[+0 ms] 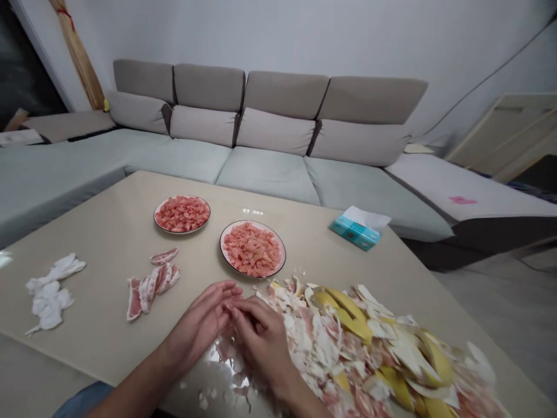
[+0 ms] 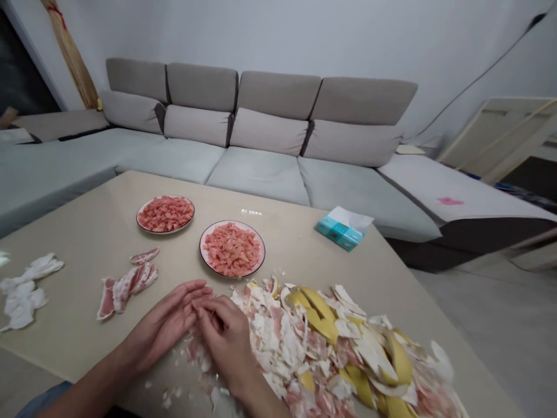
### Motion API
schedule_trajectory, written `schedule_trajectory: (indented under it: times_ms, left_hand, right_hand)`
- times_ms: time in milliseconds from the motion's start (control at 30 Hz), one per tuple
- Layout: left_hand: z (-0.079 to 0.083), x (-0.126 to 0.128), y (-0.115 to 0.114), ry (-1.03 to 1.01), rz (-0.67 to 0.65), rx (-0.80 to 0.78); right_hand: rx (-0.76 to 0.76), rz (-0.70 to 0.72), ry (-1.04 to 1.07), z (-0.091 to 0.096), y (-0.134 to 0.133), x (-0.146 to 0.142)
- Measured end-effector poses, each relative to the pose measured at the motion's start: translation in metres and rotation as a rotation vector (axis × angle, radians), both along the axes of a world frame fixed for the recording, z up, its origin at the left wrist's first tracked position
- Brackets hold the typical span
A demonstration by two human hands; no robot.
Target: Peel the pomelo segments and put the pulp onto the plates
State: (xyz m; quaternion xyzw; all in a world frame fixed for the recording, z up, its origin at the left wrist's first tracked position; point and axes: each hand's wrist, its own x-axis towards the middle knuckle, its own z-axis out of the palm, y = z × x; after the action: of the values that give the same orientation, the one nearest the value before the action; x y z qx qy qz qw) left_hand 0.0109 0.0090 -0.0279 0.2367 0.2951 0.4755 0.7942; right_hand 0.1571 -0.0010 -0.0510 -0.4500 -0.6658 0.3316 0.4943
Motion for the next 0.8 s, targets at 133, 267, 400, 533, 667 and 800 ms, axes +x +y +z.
schedule_trajectory:
  times_ms: [133, 267, 400, 533, 667, 800]
  left_hand:
    - [-0.0034, -0.0028, -0.0005, 0.290, 0.037, 0.172]
    - [-0.0020, -0.0024, 0.0001, 0.325, 0.031, 0.170]
    - [-0.0003, -0.0015, 0.0006, 0.319, 0.022, 0.160]
    - [-0.0024, -0.0013, 0.0004, 0.336, 0.027, 0.163]
    - [-0.0043, -0.0015, 0.0004, 0.365, 0.038, 0.185]
    - [-0.0037, -0.0014, 0.0014, 0.388, 0.042, 0.206]
  right_hand:
    - [-0.172, -0.038, 0.116, 0.0045, 0.0022, 0.0031]
    - [-0.280, -0.015, 0.221, 0.0045, 0.0015, 0.0051]
    - [-0.317, -0.002, 0.276, 0.0052, 0.0004, 0.0062]
    - [-0.349, -0.014, 0.276, 0.0073, 0.0008, 0.0068]
    - [-0.349, -0.036, 0.253, 0.0087, 0.0013, 0.0068]
    - [-0.357, -0.046, 0.243, 0.0091, 0.0017, 0.0070]
